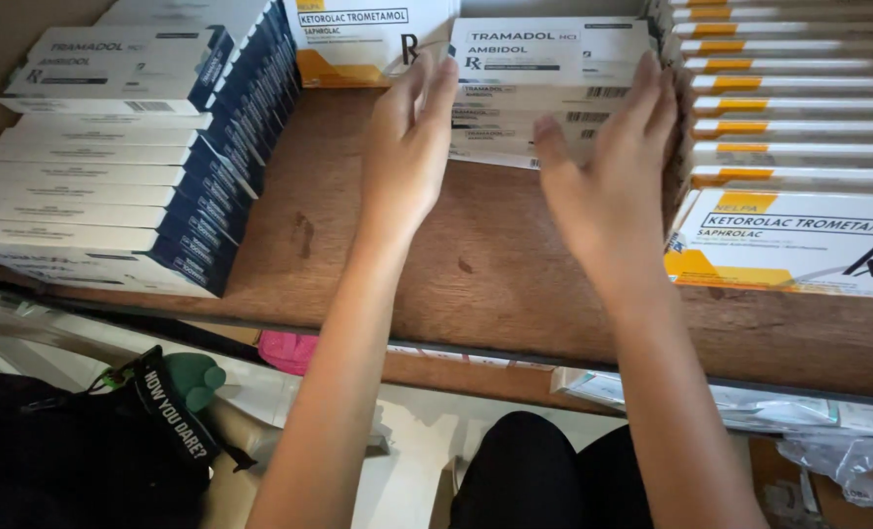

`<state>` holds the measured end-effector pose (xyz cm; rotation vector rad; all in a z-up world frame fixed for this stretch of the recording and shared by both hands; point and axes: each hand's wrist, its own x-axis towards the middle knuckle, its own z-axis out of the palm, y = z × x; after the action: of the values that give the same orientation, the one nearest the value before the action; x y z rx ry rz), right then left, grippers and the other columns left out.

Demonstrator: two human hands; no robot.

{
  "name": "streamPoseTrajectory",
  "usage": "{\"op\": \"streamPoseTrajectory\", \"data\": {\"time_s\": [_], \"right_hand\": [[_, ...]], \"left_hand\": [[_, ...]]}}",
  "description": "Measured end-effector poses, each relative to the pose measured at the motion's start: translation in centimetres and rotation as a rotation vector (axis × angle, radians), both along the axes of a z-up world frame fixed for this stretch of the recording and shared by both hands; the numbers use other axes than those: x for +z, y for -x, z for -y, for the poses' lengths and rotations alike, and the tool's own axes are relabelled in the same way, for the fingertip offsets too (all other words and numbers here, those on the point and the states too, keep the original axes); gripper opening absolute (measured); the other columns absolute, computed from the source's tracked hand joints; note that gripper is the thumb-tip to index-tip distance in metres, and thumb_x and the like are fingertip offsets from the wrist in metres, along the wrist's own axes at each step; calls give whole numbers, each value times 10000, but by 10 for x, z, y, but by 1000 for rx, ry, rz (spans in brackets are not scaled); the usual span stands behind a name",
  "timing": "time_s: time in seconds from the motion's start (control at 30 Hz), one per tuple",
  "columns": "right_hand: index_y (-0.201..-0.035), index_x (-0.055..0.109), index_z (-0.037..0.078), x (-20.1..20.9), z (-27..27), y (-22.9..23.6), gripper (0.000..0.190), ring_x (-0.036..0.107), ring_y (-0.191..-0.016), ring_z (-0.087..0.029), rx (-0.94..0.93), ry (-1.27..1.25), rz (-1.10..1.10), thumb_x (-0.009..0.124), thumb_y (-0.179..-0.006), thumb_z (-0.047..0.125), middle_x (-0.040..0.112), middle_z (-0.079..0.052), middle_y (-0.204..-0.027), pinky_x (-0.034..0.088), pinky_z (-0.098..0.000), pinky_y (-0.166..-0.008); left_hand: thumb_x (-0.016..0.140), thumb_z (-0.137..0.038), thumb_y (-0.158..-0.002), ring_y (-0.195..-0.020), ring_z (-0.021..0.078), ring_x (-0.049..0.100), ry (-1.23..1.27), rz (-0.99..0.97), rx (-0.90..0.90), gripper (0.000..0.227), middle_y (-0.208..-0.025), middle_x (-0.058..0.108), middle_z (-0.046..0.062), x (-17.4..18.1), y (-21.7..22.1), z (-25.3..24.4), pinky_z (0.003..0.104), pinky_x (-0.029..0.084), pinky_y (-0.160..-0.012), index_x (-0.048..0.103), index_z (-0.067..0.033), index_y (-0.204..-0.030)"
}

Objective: The person sits on a chair and arranges white boxes labeled 'TRAMADOL' on a wooden shelf. They pick up boxes from a pile, align them, and place them into a neat stack on the shelf using both hands.

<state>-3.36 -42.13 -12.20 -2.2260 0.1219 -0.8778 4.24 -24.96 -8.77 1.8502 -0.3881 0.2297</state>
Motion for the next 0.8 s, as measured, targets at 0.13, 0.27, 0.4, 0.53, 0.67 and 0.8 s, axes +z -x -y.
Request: {"op": "streamPoseTrajectory", "data": {"time_s": [0.13,0.27,0.4,0.53,0.67,0.8], "right_hand": [[-1603,180,-132,6,-9,5,905,302,-1518,-535,-36,55,-4,763,-1043,275,250,-394,-1618,283,-519,-1287],[-1581,188,-149,10,-13,6,897,316,-1495,-541,-107,115,-1,767,-1028,258,279,-393,-1589,291,-520,-1269],[-1567,202,-152,10,-13,8,890,354,-1476,-540,-137,116,18,789,-1015,226,312,-385,-1567,326,-514,-1262],[-1551,183,-164,6,-12,10,887,375,-1468,-545,-126,92,48,794,-1018,196,315,-380,-1563,357,-508,-1257],[-1541,186,-160,5,-13,9,878,396,-1455,-535,-134,89,71,798,-1018,191,315,-358,-1552,383,-497,-1246],[-1547,215,-137,4,-13,7,875,389,-1457,-520,-159,113,76,818,-1020,215,317,-341,-1555,383,-498,-1241]], "left_hand": [[528,-448,-1118,-1363,331,610,90,234,-34,671,-1369,648,308,-33,-22,7,394,430,-1181,575,162,-1392],[523,-490,-1044,-1234,349,681,65,70,2,723,-1290,685,290,-22,-12,12,373,496,-1082,522,112,-1443],[522,-497,-1050,-1348,355,614,42,153,22,737,-1395,615,321,-29,-14,15,378,446,-1140,525,143,-1416],[491,-508,-1059,-1329,353,620,-12,141,52,732,-1404,606,307,-27,-10,16,380,434,-1140,523,120,-1433],[518,-493,-1055,-1336,354,629,6,195,77,700,-1382,635,303,-32,-14,17,378,454,-1138,569,117,-1393],[503,-463,-1063,-1297,313,683,105,180,-9,652,-1331,705,262,-26,-10,15,365,482,-1122,591,95,-1388]]}}
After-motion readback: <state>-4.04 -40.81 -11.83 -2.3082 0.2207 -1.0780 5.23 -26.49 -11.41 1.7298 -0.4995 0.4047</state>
